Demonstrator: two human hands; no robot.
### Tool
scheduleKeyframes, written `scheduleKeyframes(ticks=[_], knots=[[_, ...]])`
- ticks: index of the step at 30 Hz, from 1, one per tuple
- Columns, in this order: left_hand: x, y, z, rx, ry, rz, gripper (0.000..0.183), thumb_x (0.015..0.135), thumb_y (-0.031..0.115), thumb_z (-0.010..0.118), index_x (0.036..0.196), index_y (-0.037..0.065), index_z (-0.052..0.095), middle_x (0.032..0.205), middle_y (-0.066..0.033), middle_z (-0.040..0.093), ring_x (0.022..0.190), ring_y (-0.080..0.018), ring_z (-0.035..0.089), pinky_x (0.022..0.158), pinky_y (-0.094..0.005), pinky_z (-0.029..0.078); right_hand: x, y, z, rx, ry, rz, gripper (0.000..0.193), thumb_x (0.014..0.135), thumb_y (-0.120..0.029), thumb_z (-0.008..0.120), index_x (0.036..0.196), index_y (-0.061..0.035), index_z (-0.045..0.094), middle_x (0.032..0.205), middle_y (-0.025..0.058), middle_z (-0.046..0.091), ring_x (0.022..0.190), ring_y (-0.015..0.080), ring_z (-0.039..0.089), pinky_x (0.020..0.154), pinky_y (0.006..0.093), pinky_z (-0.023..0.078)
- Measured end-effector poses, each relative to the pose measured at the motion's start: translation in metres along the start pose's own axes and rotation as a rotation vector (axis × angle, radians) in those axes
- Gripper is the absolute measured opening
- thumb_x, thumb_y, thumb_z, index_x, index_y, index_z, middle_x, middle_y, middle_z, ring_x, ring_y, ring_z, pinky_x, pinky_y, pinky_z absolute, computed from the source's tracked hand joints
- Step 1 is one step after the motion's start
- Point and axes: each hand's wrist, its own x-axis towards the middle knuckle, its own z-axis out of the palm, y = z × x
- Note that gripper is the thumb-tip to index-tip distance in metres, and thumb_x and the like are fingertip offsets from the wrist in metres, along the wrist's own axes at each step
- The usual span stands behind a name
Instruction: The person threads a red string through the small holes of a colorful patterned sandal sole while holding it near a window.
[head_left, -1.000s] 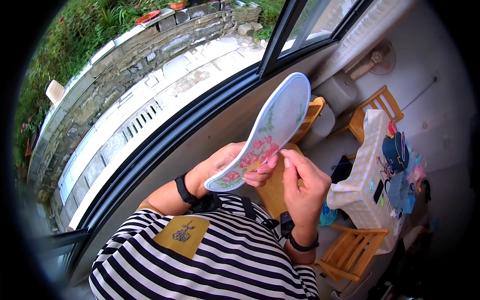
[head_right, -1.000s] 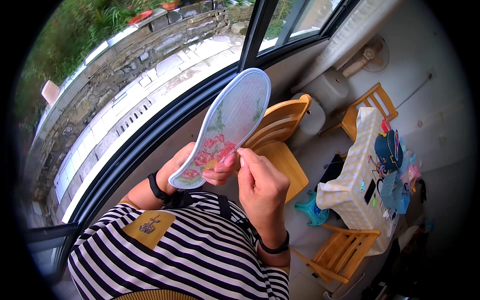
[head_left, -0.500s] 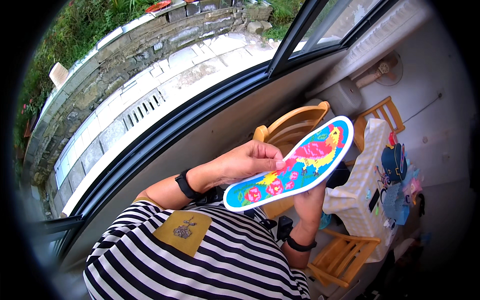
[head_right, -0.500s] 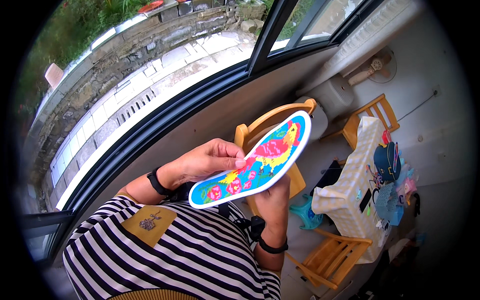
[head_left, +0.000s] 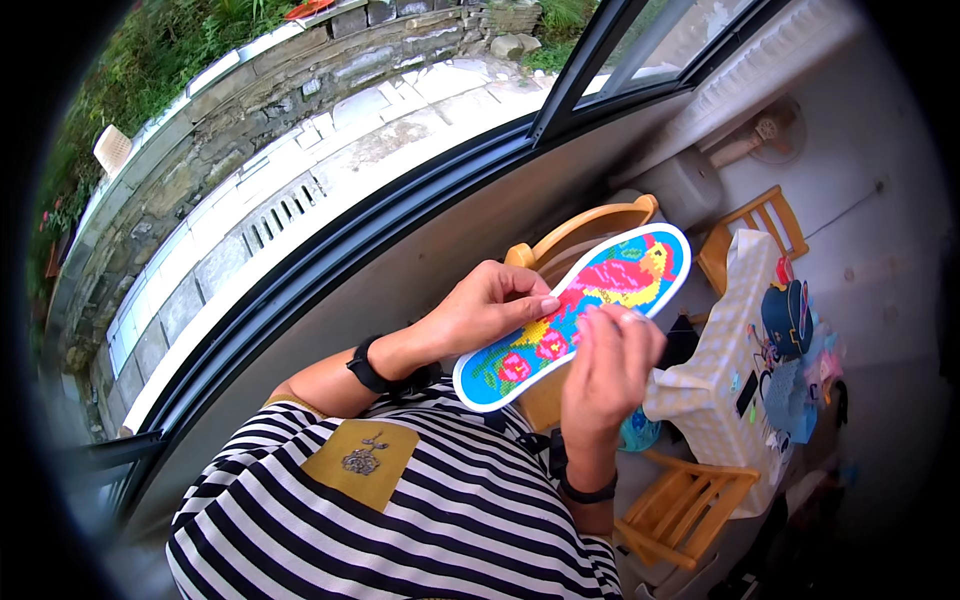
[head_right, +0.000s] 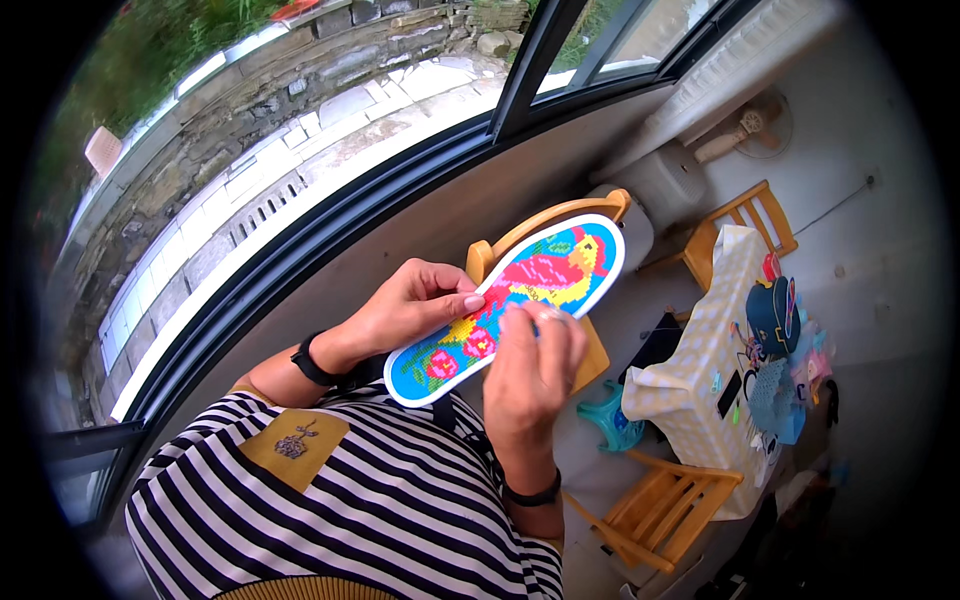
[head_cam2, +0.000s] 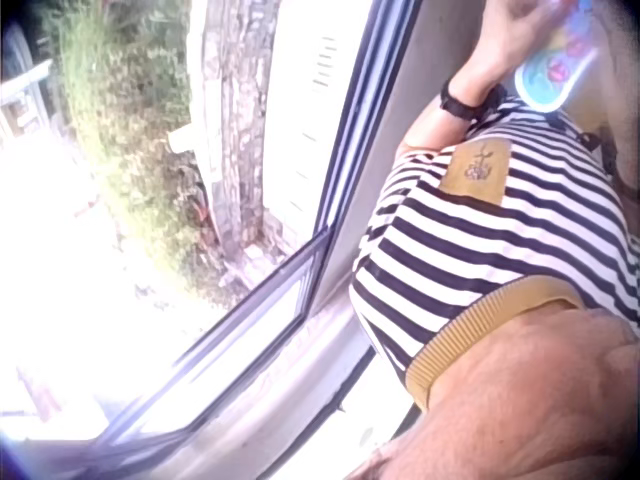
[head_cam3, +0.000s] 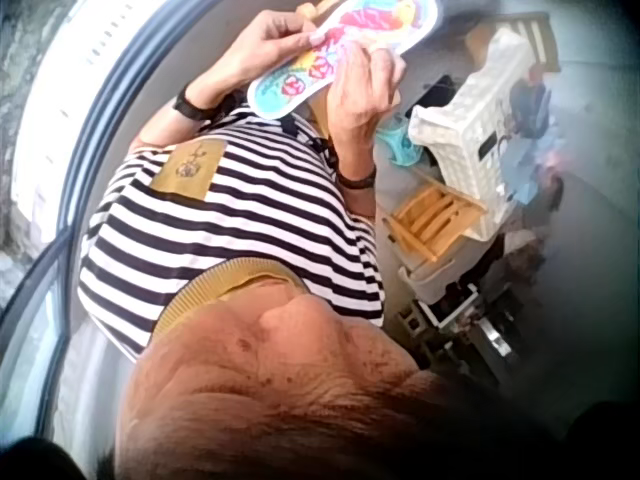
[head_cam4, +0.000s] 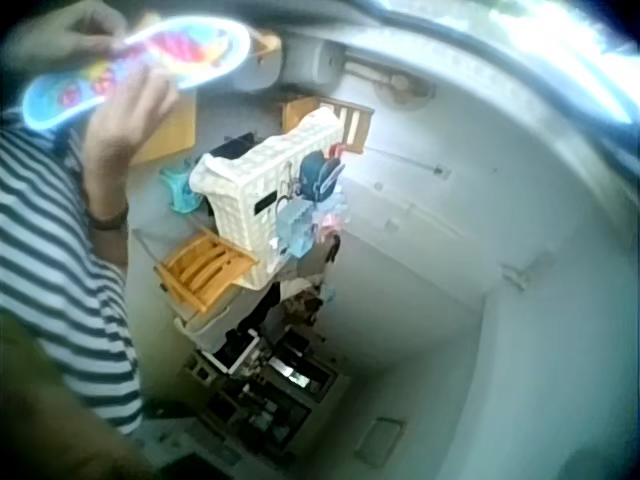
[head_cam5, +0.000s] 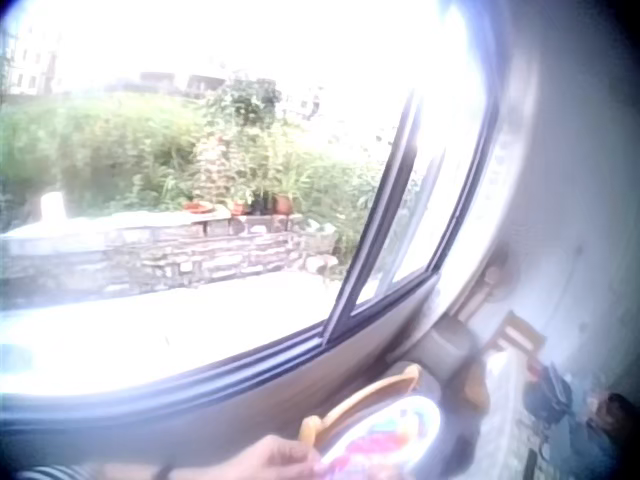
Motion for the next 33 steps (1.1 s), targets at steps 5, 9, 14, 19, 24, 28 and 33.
scheduleKeyframes(ticks=[5,9,14,19,24,28,33], knots=[[0.0,-0.005,0.001,0.046,-0.082,0.06,0.024,0.092,0.019,0.06,0.096,-0.004,0.066,0.082,-0.0028,0.066,0.074,-0.0049,0.06,0.07,-0.021,0.051,-0.004,0.008,0.015,0.058,-0.069,0.007,0.02,0.076,0.009,0.063,0.095,0.004,0.061,0.095,0.0157,0.057,0.092,0.0324,0.055,0.08,0.0417,0.048],[0.006,-0.019,0.004,-0.019,-0.011,0.025,0.019,0.09,0.017,0.062,0.09,-0.002,0.067,0.075,-0.0015,0.064,0.067,-0.0041,0.057,0.062,-0.0203,0.048,-0.002,0.015,0.02,0.16,-0.076,-0.046,0.014,0.08,0.008,0.06,0.093,0.0031,0.058,0.092,0.0158,0.057,0.088,0.0282,0.058,0.075,0.0376,0.051],[0.017,-0.025,-0.01,0.056,0.156,0.07,0.016,0.089,0.014,0.061,0.089,-0.002,0.065,0.078,0.0003,0.063,0.071,-0.0032,0.055,0.065,-0.0205,0.047,0.012,0.011,-0.011,1.392,-0.026,0.483,0.012,0.099,-0.014,0.044,0.106,-0.0036,0.043,0.075,0.0085,0.054,0.065,0.0185,0.057,0.058,0.0362,0.057],[0.001,0.009,-0.079,0.163,0.579,0.287,0.02,0.089,0.018,0.06,0.089,-0.002,0.065,0.074,0.0023,0.06,0.069,-0.0037,0.052,0.062,-0.0206,0.044,-0.008,0.068,-0.056,1.56,0.139,0.764,0.016,0.093,-0.008,0.052,0.107,-0.004,0.045,0.068,-0.0037,0.041,0.054,0.0039,0.036,0.043,0.0159,0.032],[-0.047,0.034,-0.179,0.146,1.05,0.517,0.015,0.086,0.013,0.064,0.093,-0.001,0.065,0.082,-0.0045,0.065,0.07,-0.0085,0.06,0.065,-0.0216,0.049,-0.073,0.16,-0.134,1.028,0.594,0.801,0.014,0.093,-0.008,0.051,0.104,-0.0003,0.045,0.066,-0.0014,0.036,0.055,0.0073,0.036,0.058,0.0264,0.051],[-0.08,0.039,-0.229,-0.092,1.296,0.71,0.011,0.085,0.008,0.062,0.09,-0.002,0.065,0.081,-0.0084,0.067,0.064,-0.0131,0.063,0.06,-0.0252,0.052,-0.11,0.199,-0.147,0.147,0.766,0.741,0.015,0.095,-0.006,0.045,0.108,0.0033,0.044,0.069,0.0018,0.037,0.062,0.0108,0.043,0.077,0.0402,0.058],[-0.023,0.024,-0.136,0.071,0.834,0.43,0.009,0.086,0.012,0.063,0.085,0.003,0.065,0.078,0.0012,0.063,0.07,-0.005,0.056,0.065,-0.0204,0.046,-0.046,0.134,-0.065,0.284,0.518,0.669,0.017,0.098,-0.011,0.042,0.11,0.0018,0.044,0.07,0.0034,0.043,0.061,0.0116,0.046,0.071,0.0389,0.059]])
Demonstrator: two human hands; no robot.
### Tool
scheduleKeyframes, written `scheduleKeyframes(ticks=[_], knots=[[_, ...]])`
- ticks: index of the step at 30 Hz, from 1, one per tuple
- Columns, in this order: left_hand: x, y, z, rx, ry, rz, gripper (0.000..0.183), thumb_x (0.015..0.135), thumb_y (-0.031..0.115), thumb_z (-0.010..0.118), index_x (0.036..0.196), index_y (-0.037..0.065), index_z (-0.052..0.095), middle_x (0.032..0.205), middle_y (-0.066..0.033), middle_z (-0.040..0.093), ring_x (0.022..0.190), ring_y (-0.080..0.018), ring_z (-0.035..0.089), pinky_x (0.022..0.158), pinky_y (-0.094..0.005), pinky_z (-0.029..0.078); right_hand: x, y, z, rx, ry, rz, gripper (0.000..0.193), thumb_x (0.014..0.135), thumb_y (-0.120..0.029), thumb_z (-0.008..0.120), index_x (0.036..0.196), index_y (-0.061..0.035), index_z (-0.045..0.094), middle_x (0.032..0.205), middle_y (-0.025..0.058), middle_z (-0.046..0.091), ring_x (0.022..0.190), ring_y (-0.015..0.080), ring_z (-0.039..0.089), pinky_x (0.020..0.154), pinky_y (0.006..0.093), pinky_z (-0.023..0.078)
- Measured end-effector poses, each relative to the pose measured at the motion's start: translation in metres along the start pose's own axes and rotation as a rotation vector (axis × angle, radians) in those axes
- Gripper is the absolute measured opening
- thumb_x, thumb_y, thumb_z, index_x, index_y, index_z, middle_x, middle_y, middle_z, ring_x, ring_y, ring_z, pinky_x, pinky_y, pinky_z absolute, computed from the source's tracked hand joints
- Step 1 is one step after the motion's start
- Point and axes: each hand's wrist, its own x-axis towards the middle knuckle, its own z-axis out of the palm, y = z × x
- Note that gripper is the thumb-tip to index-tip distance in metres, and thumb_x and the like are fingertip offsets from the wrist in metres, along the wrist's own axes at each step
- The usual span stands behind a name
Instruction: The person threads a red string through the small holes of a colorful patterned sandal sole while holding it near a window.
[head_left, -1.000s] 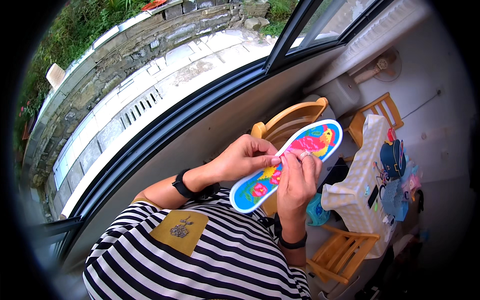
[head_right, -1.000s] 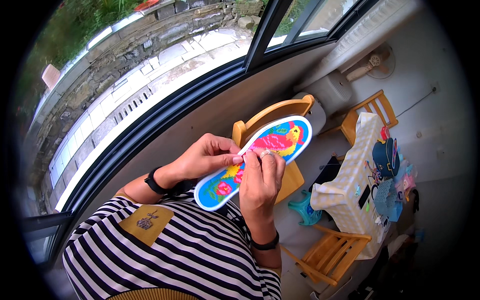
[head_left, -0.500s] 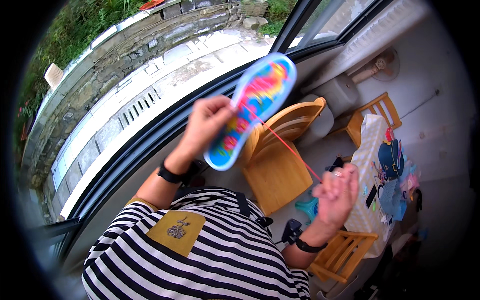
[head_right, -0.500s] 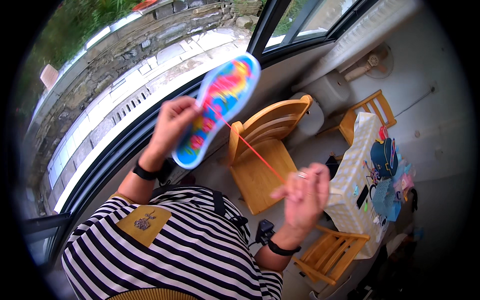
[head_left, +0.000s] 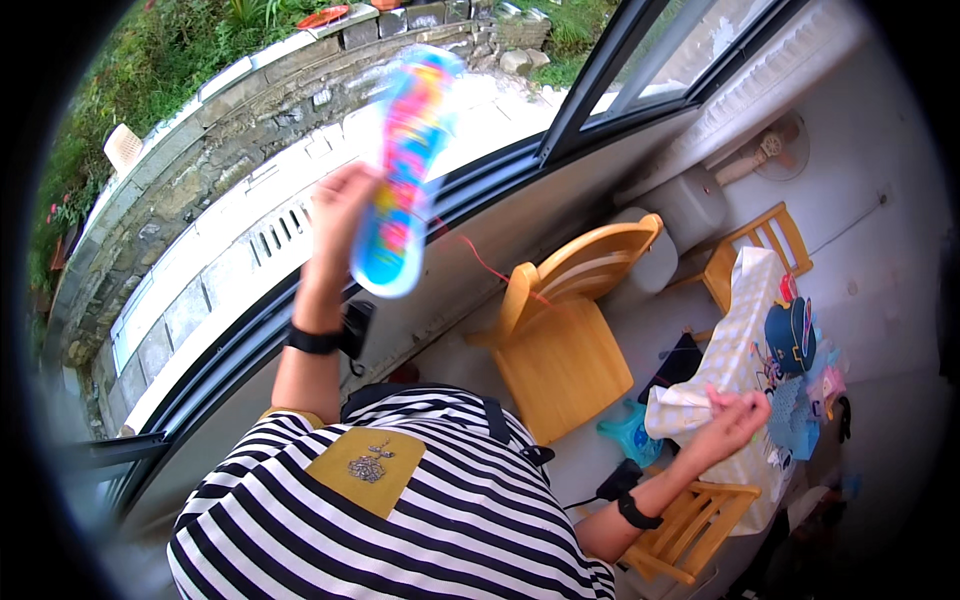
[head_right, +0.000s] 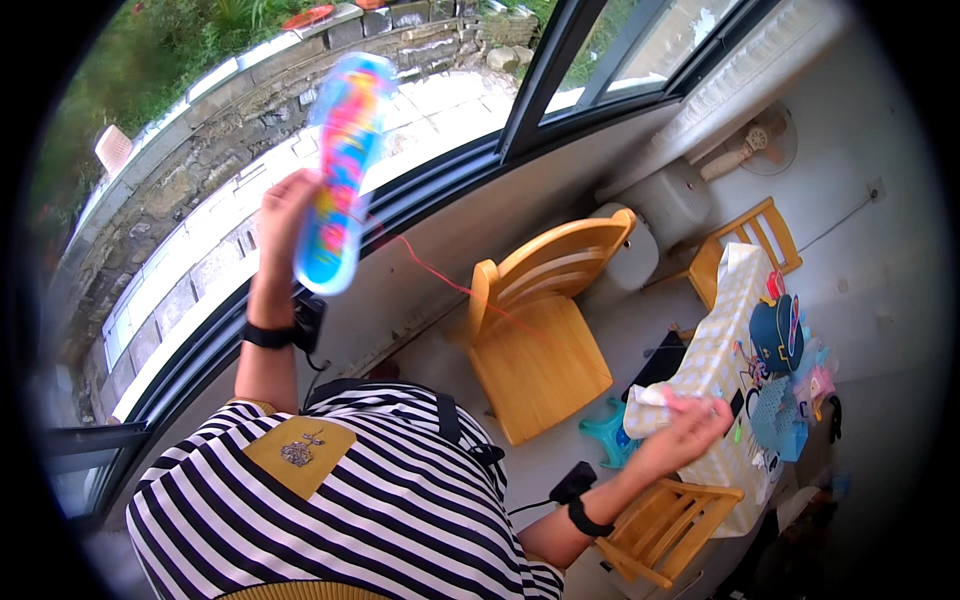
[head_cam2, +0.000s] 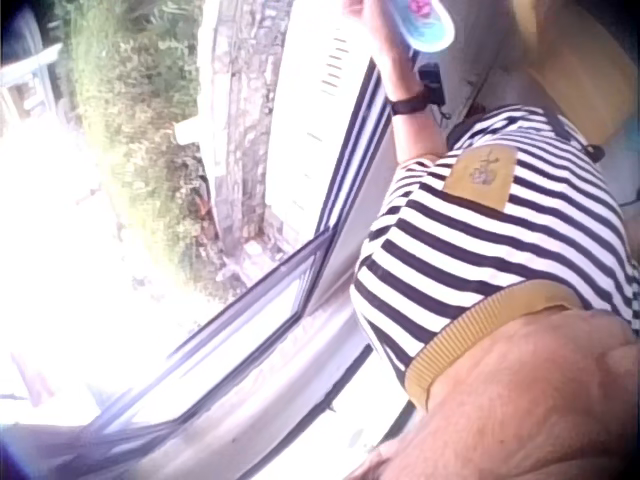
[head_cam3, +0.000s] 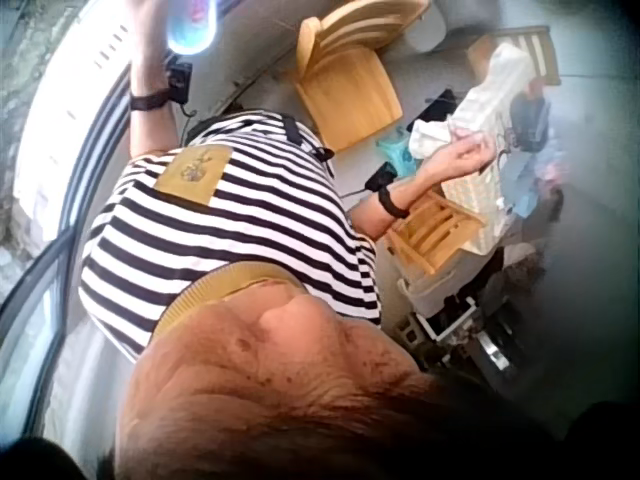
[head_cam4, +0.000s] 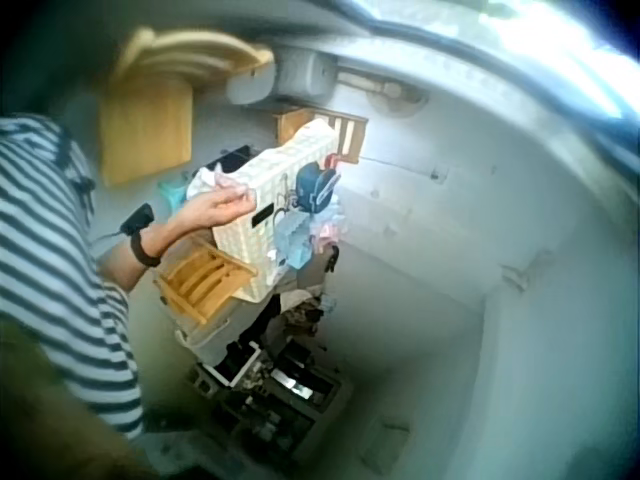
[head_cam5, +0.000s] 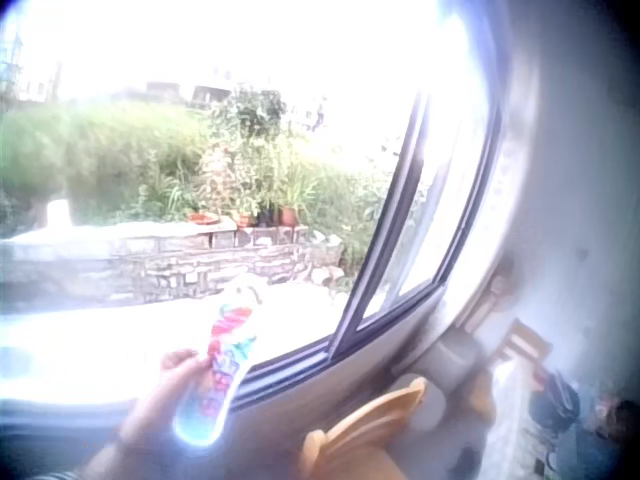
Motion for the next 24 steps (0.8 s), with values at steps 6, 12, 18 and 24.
scheduleKeyframes(ticks=[6,12,18,24], knots=[[-0.064,0.012,0.087,-0.028,-0.584,-0.18,0.017,0.09,0.015,0.062,0.09,-0.002,0.065,0.08,-0.0008,0.065,0.073,-0.0033,0.057,0.067,-0.0198,0.048,-0.061,-0.091,0.082,0.074,-0.529,-0.037,0.014,0.093,-0.002,0.049,0.105,0.001,0.056,0.071,0.0084,0.057,0.061,0.0162,0.058,0.059,0.03,0.051],[-0.082,0.015,0.102,-0.153,-0.719,-0.302,0.019,0.09,0.016,0.063,0.091,-0.003,0.065,0.081,-0.0021,0.064,0.073,-0.0048,0.059,0.068,-0.0206,0.049,-0.072,-0.106,0.101,-0.026,-0.67,-0.342,0.023,0.083,0.006,0.055,0.106,0.0053,0.06,0.089,0.0224,0.065,0.077,0.0348,0.066,0.064,0.0378,0.052],[-0.086,0.012,0.102,-0.195,-0.756,-0.343,0.018,0.091,0.014,0.061,0.092,-0.003,0.065,0.084,-0.0022,0.063,0.075,-0.0052,0.06,0.068,-0.0207,0.05,-0.073,-0.107,0.101,-0.068,-0.636,-0.323,0.019,0.083,0.007,0.056,0.1,0.0051,0.064,0.085,0.0193,0.067,0.074,0.0262,0.068,0.065,0.0311,0.052],[-0.087,0.013,0.102,-0.193,-0.768,-0.36,0.017,0.09,0.013,0.062,0.092,-0.003,0.065,0.084,-0.0018,0.063,0.075,-0.0053,0.06,0.068,-0.0207,0.05,-0.071,-0.109,0.099,-0.084,-0.644,-0.332,0.018,0.083,0.006,0.057,0.099,0.0049,0.064,0.083,0.0195,0.067,0.072,0.0263,0.068,0.063,0.0311,0.051]])
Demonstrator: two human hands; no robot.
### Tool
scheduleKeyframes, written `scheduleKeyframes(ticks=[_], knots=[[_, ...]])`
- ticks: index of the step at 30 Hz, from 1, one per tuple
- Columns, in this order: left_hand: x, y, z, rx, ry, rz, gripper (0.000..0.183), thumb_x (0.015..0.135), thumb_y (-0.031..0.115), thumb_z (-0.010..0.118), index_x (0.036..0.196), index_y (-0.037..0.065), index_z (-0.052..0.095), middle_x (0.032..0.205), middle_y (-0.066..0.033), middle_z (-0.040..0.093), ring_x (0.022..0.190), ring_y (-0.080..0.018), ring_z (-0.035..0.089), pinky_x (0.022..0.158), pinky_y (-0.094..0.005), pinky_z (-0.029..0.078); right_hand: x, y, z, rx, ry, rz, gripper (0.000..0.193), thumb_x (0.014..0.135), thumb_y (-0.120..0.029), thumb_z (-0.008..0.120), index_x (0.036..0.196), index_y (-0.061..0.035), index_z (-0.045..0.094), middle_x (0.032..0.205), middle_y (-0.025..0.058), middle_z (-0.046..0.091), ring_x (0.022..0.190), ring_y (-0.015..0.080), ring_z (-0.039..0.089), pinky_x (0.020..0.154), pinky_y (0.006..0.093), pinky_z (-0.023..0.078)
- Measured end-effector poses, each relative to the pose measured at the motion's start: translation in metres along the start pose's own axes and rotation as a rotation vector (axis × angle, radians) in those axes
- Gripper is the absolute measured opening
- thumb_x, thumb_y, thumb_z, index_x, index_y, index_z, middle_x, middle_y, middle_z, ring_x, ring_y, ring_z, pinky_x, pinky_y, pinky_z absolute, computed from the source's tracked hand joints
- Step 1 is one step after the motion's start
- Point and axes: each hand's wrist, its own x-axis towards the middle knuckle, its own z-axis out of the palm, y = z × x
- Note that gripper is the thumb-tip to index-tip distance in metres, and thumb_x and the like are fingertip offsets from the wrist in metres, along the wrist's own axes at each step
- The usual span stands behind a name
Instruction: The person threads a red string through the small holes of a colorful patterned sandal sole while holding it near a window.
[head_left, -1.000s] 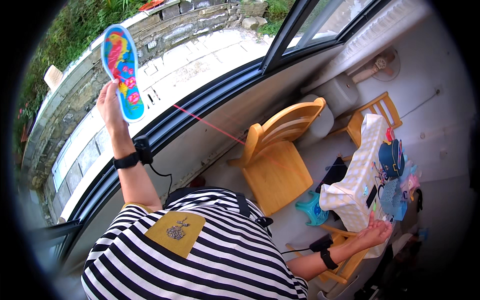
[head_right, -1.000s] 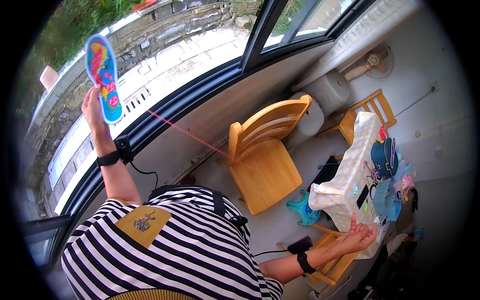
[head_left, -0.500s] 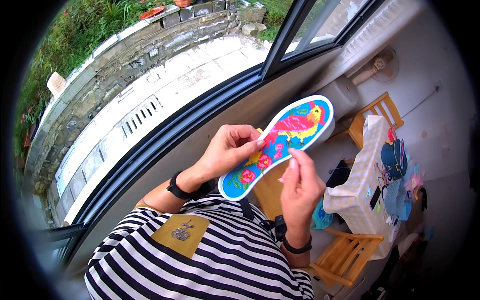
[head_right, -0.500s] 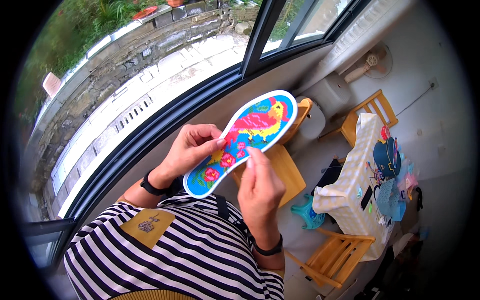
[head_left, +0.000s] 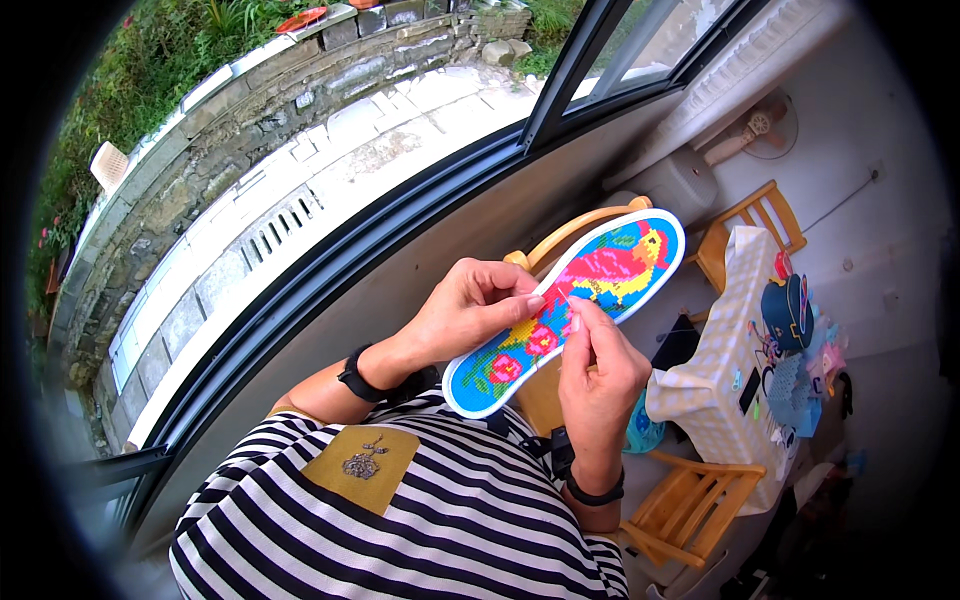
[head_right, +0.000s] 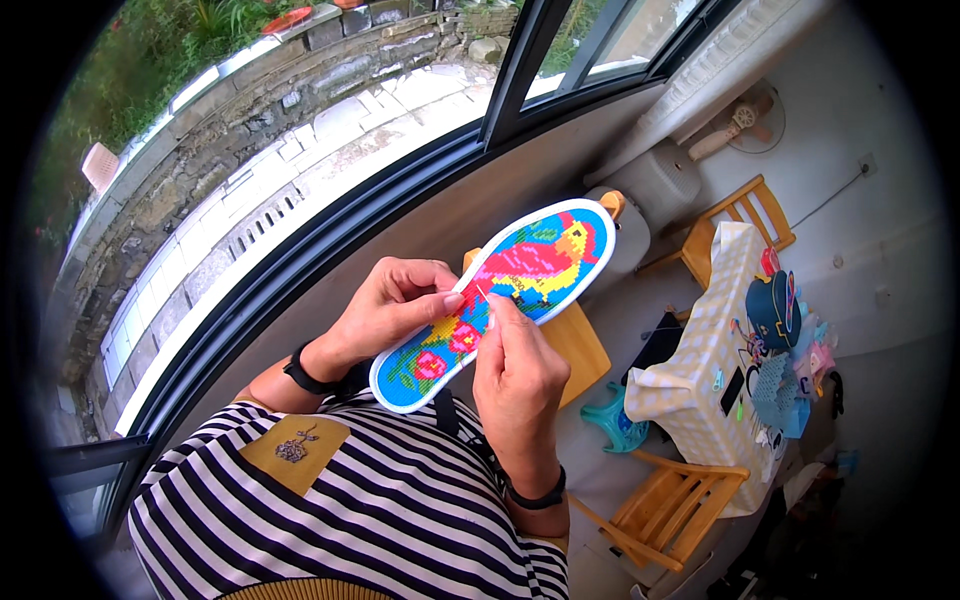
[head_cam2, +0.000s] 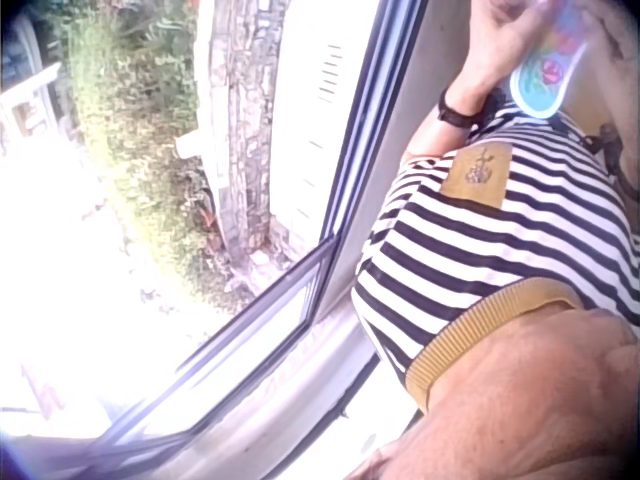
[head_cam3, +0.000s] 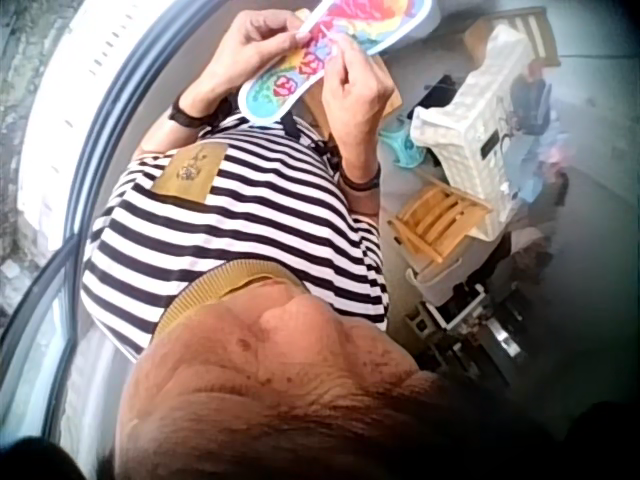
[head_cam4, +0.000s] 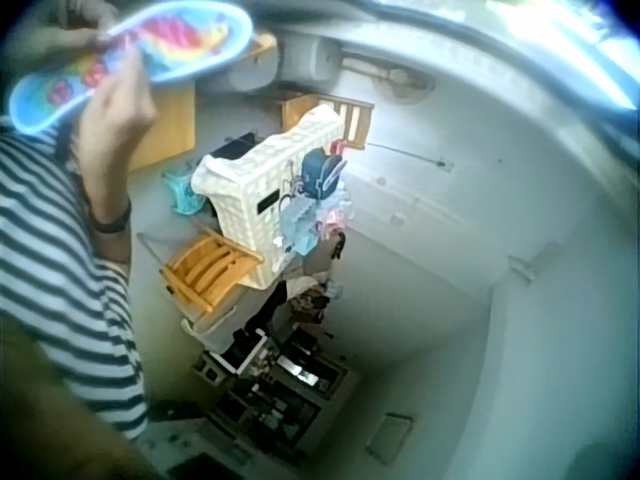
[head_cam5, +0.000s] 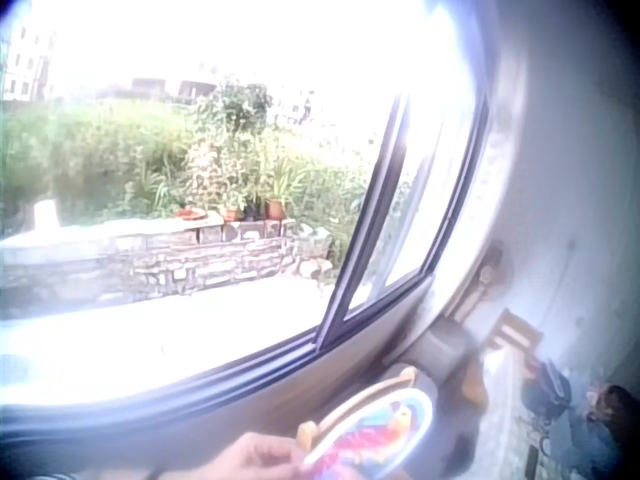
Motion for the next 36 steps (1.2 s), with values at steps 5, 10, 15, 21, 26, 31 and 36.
scheduleKeyframes(ticks=[5,10,15,21,26,31,36], knots=[[0.0,-0.002,0.0,-0.001,-0.01,0.011,0.016,0.09,0.012,0.063,0.092,-0.004,0.065,0.085,-0.0023,0.062,0.075,-0.0053,0.059,0.068,-0.0205,0.049,0.001,-0.001,-0.004,-0.011,-0.05,-0.008,0.018,0.083,0.006,0.057,0.1,0.0067,0.062,0.084,0.0218,0.065,0.074,0.0337,0.066,0.062,0.0361,0.053],[0.001,-0.007,0.001,0.02,0.001,0.077,0.018,0.09,0.014,0.063,0.091,-0.004,0.065,0.079,-0.0003,0.062,0.072,-0.0029,0.057,0.064,-0.0192,0.048,0.001,0.0,-0.005,-0.017,-0.064,-0.004,0.019,0.082,0.007,0.057,0.1,0.0063,0.062,0.082,0.0211,0.065,0.071,0.0326,0.066,0.06,0.036,0.052],[0.001,-0.014,0.005,0.221,0.074,0.251,0.013,0.087,0.009,0.063,0.09,-0.003,0.065,0.073,-0.0048,0.063,0.065,-0.0082,0.057,0.059,-0.0224,0.047,0.0,-0.001,-0.006,-0.03,-0.078,0.005,0.019,0.081,0.007,0.057,0.099,0.0054,0.063,0.079,0.0202,0.064,0.068,0.0326,0.065,0.058,0.0363,0.051],[0.003,-0.015,0.011,0.884,0.137,0.701,0.017,0.076,0.0,0.066,0.093,-0.002,0.063,0.071,-0.0102,0.056,0.062,-0.0244,0.057,0.056,-0.0326,0.047,-0.002,0.005,0.002,-0.022,0.0,-0.002,0.013,0.083,0.003,0.057,0.095,0.0041,0.062,0.071,0.018,0.062,0.06,0.0326,0.061,0.054,0.0363,0.048],[0.005,-0.026,0.019,0.989,0.134,0.907,0.028,0.071,-0.003,0.067,0.099,-0.003,0.063,0.075,-0.008,0.057,0.062,-0.0225,0.058,0.053,-0.0321,0.048,-0.01,0.015,0.007,0.203,-0.096,0.317,0.01,0.091,-0.001,0.051,0.099,0.003,0.054,0.069,0.0101,0.061,0.056,0.017,0.059,0.053,0.026,0.05],[0.002,-0.027,0.014,1.029,0.012,0.886,0.028,0.072,0.0,0.069,0.099,0.0,0.065,0.076,-0.0072,0.056,0.067,-0.0213,0.057,0.059,-0.0317,0.046,-0.008,0.036,-0.01,0.507,0.28,0.456,0.015,0.098,-0.014,0.046,0.106,-0.0012,0.044,0.077,0.0067,0.057,0.066,0.0115,0.057,0.057,0.0227,0.048],[0.008,-0.008,0.005,1.042,-0.053,0.903,0.025,0.071,0.008,0.071,0.095,0.004,0.066,0.08,-0.0052,0.057,0.075,-0.0221,0.057,0.066,-0.0331,0.045,-0.009,0.079,-0.038,0.768,-0.177,0.485,0.011,0.09,-0.007,0.058,0.087,0.002,0.062,0.091,0.0054,0.061,0.083,0.0102,0.055,0.08,0.0246,0.044]])
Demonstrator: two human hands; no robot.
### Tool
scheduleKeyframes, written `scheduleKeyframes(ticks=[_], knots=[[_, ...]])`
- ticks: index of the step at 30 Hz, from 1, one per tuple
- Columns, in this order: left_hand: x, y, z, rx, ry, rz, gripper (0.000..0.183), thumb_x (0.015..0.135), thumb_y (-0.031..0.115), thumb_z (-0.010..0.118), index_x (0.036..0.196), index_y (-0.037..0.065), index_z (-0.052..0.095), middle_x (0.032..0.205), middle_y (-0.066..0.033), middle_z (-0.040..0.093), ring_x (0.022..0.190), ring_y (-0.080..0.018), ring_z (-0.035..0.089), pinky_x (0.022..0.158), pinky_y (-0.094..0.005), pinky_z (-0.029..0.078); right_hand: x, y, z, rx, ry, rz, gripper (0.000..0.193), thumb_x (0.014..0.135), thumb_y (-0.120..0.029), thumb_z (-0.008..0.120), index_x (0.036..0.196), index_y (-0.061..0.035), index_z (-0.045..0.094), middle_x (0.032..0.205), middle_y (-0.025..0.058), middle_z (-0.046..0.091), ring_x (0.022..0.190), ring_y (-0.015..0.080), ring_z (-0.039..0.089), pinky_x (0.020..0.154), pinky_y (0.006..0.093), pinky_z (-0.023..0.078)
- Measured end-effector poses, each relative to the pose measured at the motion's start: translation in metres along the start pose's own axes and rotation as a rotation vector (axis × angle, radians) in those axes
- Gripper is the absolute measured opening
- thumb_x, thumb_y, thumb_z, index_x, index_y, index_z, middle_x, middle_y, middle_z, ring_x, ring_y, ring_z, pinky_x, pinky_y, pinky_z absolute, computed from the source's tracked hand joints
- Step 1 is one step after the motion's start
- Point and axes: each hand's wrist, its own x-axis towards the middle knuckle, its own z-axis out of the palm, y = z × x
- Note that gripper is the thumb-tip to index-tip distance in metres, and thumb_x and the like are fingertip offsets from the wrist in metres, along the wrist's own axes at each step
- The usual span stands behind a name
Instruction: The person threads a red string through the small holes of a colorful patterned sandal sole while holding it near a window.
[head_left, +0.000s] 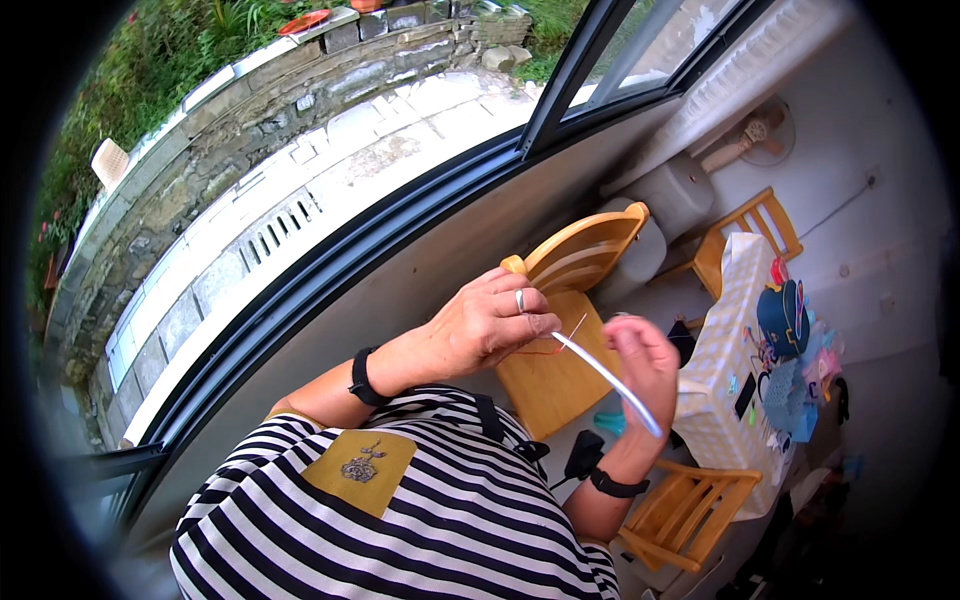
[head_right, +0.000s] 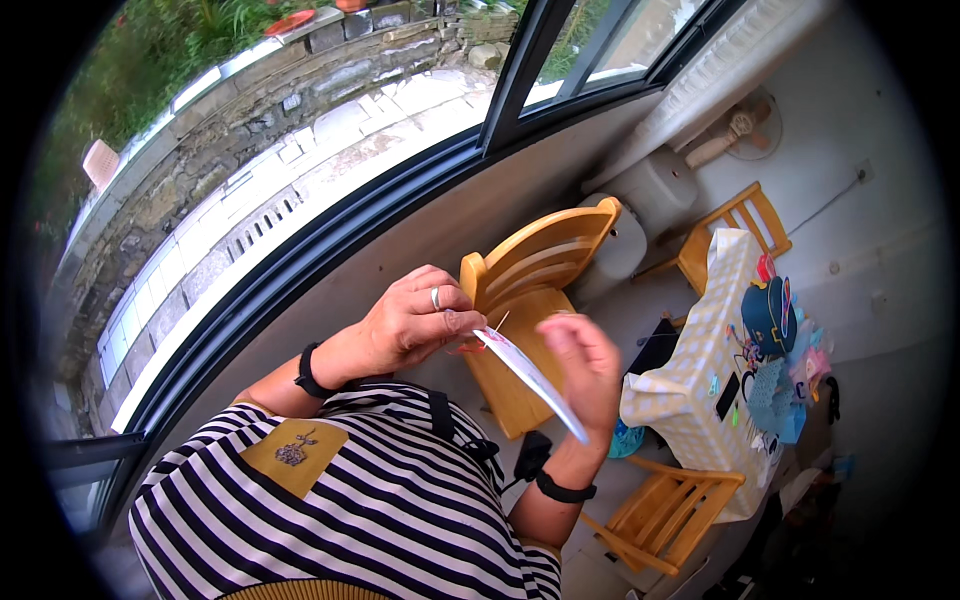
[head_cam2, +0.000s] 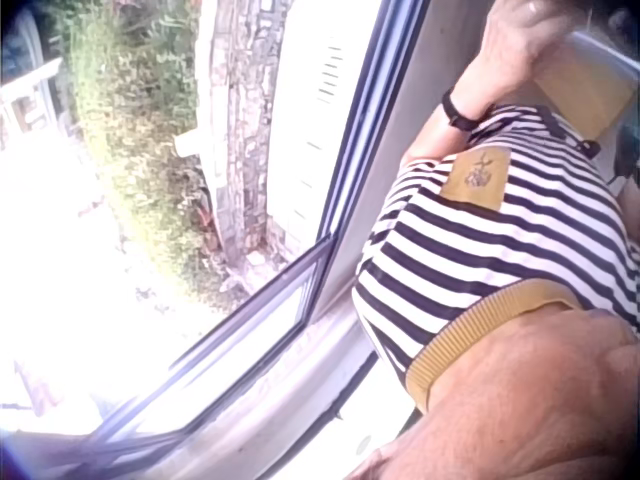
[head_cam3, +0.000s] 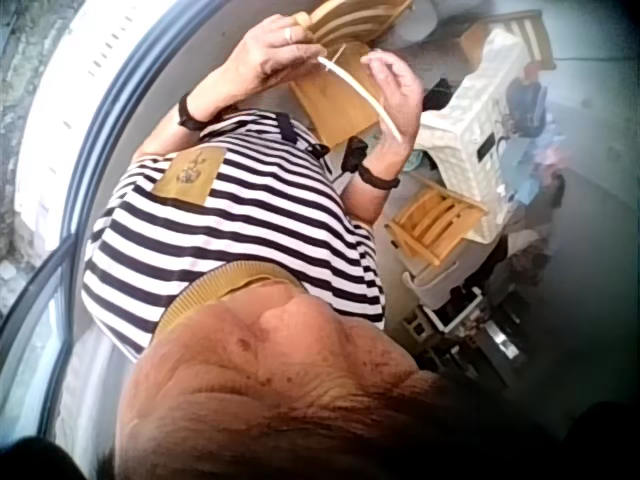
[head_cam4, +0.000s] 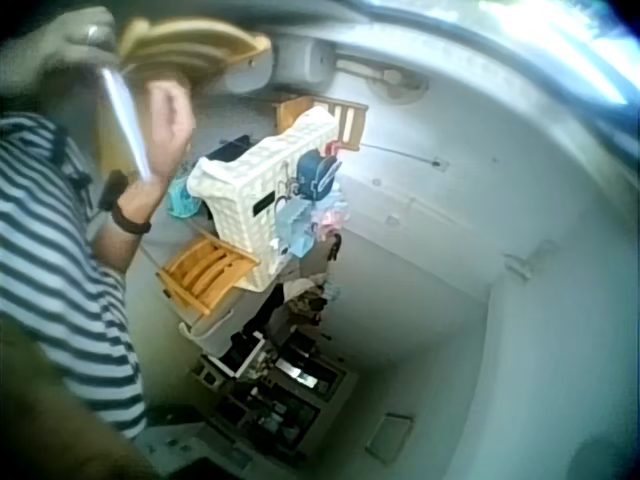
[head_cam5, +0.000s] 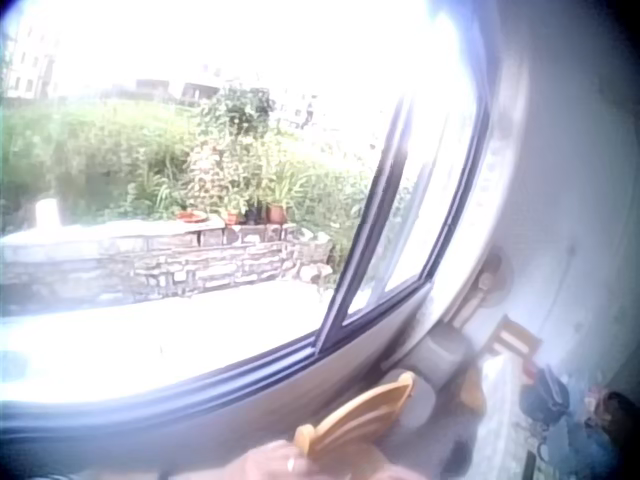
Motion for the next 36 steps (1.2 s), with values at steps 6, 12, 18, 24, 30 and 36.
scheduleKeyframes(ticks=[6,12,18,24,30,36], knots=[[0.005,-0.006,-0.012,0.034,-0.12,0.046,0.023,0.072,0.009,0.07,0.093,0.004,0.066,0.085,-0.0057,0.058,0.082,-0.0238,0.057,0.073,-0.0343,0.046,-0.009,-0.004,0.05,0.276,-0.165,0.104,0.004,0.088,-0.001,0.059,0.089,0.0022,0.061,0.092,0.0044,0.057,0.087,0.0106,0.054,0.079,0.0219,0.044],[-0.003,0.0,-0.006,-0.185,-0.23,-0.025,0.02,0.076,0.007,0.067,0.095,0.001,0.065,0.088,-0.0103,0.059,0.084,-0.0271,0.058,0.076,-0.0382,0.046,0.008,0.028,0.031,0.665,-0.071,0.172,0.005,0.093,-0.007,0.054,0.092,-0.0025,0.057,0.094,0.0051,0.054,0.084,0.0106,0.051,0.068,0.0222,0.042],[-0.009,-0.005,-0.012,-0.602,-0.075,-0.358,0.014,0.09,0.009,0.058,0.092,-0.003,0.065,0.084,-0.0108,0.061,0.077,-0.0196,0.059,0.068,-0.0291,0.047,0.008,0.008,0.011,1.012,-0.196,0.095,0.01,0.097,-0.018,0.052,0.097,-0.0083,0.048,0.07,-0.0031,0.046,0.057,0.0041,0.044,0.059,0.0151,0.041],[-0.003,-0.003,-0.012,-0.764,-0.039,-0.497,0.017,0.09,0.011,0.06,0.09,-0.005,0.065,0.082,-0.0082,0.059,0.077,-0.0141,0.054,0.069,-0.0278,0.044,0.005,0.002,0.028,0.908,0.107,0.173,0.015,0.093,-0.016,0.057,0.098,-0.0069,0.047,0.068,-0.0019,0.043,0.059,0.0036,0.041,0.055,0.0135,0.041],[-0.015,-0.022,-0.053,-1.049,0.483,-0.737,0.02,0.09,0.016,0.059,0.098,-0.002,0.062,0.089,-0.004,0.06,0.082,-0.0109,0.056,0.077,-0.0246,0.045,-0.012,0.001,-0.065,1.333,-0.014,-0.002,0.014,0.092,0.003,0.048,0.097,-0.0039,0.038,0.079,0.005,0.038,0.065,0.011,0.036,0.054,0.0214,0.042],[-0.059,-0.073,-0.133,-1.319,0.896,-0.507,0.017,0.093,0.011,0.053,0.106,0.0,0.051,0.084,-0.0041,0.05,0.072,-0.0132,0.048,0.069,-0.0248,0.046,-0.061,0.002,-0.167,1.135,0.341,-0.123,0.009,0.093,0.003,0.046,0.097,-0.002,0.04,0.07,0.0031,0.033,0.061,0.0109,0.034,0.062,0.0246,0.047]])
